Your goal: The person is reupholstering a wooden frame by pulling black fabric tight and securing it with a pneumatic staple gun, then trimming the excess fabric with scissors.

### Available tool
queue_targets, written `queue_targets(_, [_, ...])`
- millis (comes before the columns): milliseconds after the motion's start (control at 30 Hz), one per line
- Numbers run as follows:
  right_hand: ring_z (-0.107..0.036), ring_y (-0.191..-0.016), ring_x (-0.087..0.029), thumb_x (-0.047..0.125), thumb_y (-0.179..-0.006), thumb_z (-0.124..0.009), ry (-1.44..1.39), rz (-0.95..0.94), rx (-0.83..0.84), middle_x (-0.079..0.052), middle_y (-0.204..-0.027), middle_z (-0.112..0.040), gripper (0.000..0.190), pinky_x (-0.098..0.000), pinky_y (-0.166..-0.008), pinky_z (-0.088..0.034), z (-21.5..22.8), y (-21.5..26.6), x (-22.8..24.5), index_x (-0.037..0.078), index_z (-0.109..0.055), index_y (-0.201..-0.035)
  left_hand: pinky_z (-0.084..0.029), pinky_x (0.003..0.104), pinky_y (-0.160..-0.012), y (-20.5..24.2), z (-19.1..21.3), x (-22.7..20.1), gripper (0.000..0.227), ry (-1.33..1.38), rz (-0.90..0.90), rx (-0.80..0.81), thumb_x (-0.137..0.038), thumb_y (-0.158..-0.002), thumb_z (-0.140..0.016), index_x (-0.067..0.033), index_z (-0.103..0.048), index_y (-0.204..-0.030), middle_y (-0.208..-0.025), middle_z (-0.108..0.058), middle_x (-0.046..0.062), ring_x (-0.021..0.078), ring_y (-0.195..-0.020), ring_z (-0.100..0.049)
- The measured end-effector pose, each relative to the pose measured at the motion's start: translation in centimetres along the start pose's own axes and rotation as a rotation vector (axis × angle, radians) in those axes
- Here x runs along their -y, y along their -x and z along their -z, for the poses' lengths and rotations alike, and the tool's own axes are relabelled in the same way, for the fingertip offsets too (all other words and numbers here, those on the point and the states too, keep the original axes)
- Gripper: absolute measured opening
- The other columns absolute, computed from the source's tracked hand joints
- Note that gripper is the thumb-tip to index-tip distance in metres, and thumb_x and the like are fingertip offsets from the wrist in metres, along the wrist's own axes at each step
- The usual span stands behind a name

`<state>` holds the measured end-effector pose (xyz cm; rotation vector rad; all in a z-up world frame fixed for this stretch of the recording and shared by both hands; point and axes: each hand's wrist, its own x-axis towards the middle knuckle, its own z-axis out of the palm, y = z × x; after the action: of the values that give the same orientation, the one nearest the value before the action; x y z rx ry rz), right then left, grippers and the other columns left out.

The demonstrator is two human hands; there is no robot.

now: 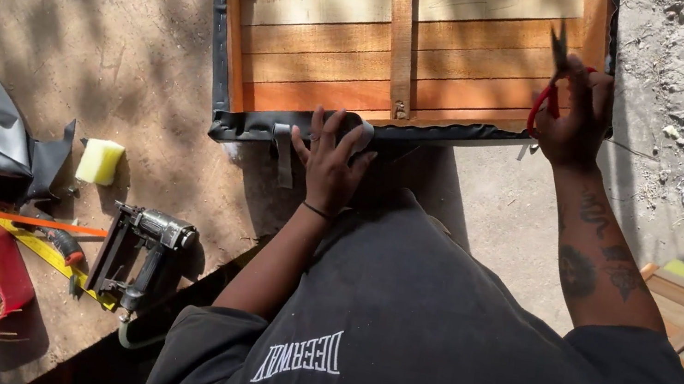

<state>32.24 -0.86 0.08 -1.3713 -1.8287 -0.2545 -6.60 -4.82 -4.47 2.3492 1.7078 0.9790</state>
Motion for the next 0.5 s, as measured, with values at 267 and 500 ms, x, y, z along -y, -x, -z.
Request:
queue_targets(267, [-0.069,-0.089,-0.040,0.047,-0.085,-0.077,-0.134,0.145,0.778,-0.013,-0.100,-0.066,0.050,-0.0500,-0.079,-0.054,0.5,-4.8,4.6,0.033,-0.071,-0.133,-0.050,0.033,-0.064,-2.8,1.7,-4.4,0.007,0.486,0.417,-0.063,-0.011,-0.100,-0.060,-0.0134,-0.059,-0.106,-0.081,-0.067,0.002,0.0202,-0.066,-0.067])
queue_targets(500, [-0.062,-0.095,-0.034,0.051,-0.081,-0.075,-0.004,0.367,0.859,-0.009,-0.106,-0.057,0.051,-0.0462,-0.083,-0.049,-2.4,-5.8,10.0,0.029,-0.070,-0.127,-0.053,0.040,-0.066,-5.9,-0.4,-9.4,0.025,0.618,0.750,0.167,-0.016,-0.095,-0.060,-0.0186,-0.054,-0.120,-0.082,-0.067,0.010,0.0299,-0.076,-0.075])
